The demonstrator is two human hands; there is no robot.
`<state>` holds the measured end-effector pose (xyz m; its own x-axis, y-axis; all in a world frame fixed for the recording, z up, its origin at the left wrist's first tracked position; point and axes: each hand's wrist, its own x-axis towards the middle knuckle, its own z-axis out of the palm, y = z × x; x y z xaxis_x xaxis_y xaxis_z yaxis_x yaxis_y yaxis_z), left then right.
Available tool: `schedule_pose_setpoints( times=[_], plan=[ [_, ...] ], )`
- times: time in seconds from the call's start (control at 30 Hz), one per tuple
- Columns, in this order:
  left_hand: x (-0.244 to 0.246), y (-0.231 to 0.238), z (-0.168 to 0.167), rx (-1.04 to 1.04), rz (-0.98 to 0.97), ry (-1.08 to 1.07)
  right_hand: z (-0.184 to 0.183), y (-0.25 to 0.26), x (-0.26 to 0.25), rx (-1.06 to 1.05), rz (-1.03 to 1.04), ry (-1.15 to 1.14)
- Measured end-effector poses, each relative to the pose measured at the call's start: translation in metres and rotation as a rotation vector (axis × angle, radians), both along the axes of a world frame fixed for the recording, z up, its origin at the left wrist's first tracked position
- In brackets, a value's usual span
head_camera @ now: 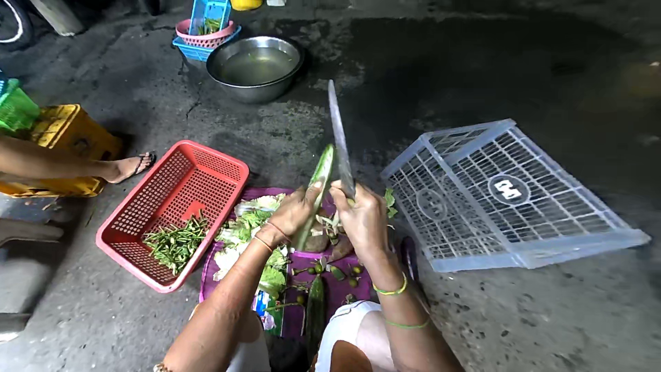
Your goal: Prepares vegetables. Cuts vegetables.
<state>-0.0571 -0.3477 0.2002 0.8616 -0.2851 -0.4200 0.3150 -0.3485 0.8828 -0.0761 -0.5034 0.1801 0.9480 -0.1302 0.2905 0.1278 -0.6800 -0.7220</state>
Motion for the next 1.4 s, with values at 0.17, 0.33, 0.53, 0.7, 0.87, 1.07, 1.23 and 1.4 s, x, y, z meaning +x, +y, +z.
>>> schedule_pose_setpoints(
  times=[0.17,0.33,0.53,0.7,0.87,1.07,1.23,1.4],
  plan=[
    [0.009,0.022,-0.001,-0.153,0.161,0.004,0.008,-0.010,0.000,0.369,-0.003,0.377],
    [0.001,0.005,-0.007,-0.339,0.140,-0.003,0.006,0.017,-0.004,0.635,0.074,0.395],
    [0.005,0.023,0.003,-0.586,0.288,-0.066,0.009,0.024,-0.021,0.405,0.147,0.448],
    [-0.003,0.036,0.012,-0.645,0.412,0.020,0.019,0.046,-0.039,0.147,0.193,0.345],
    [0.028,0.049,0.004,-0.785,0.607,0.054,0.017,0.049,-0.058,0.025,0.314,0.288],
    [0.004,0.058,0.011,-0.748,0.517,0.048,0.015,0.056,-0.069,-0.030,0.396,0.355],
    [-0.001,0.058,0.012,-0.780,0.478,0.054,0.008,0.061,-0.076,-0.084,0.360,0.300],
    [0.002,0.058,0.017,-0.799,0.489,0.043,0.007,0.058,-0.073,-0.069,0.345,0.278]
  ],
)
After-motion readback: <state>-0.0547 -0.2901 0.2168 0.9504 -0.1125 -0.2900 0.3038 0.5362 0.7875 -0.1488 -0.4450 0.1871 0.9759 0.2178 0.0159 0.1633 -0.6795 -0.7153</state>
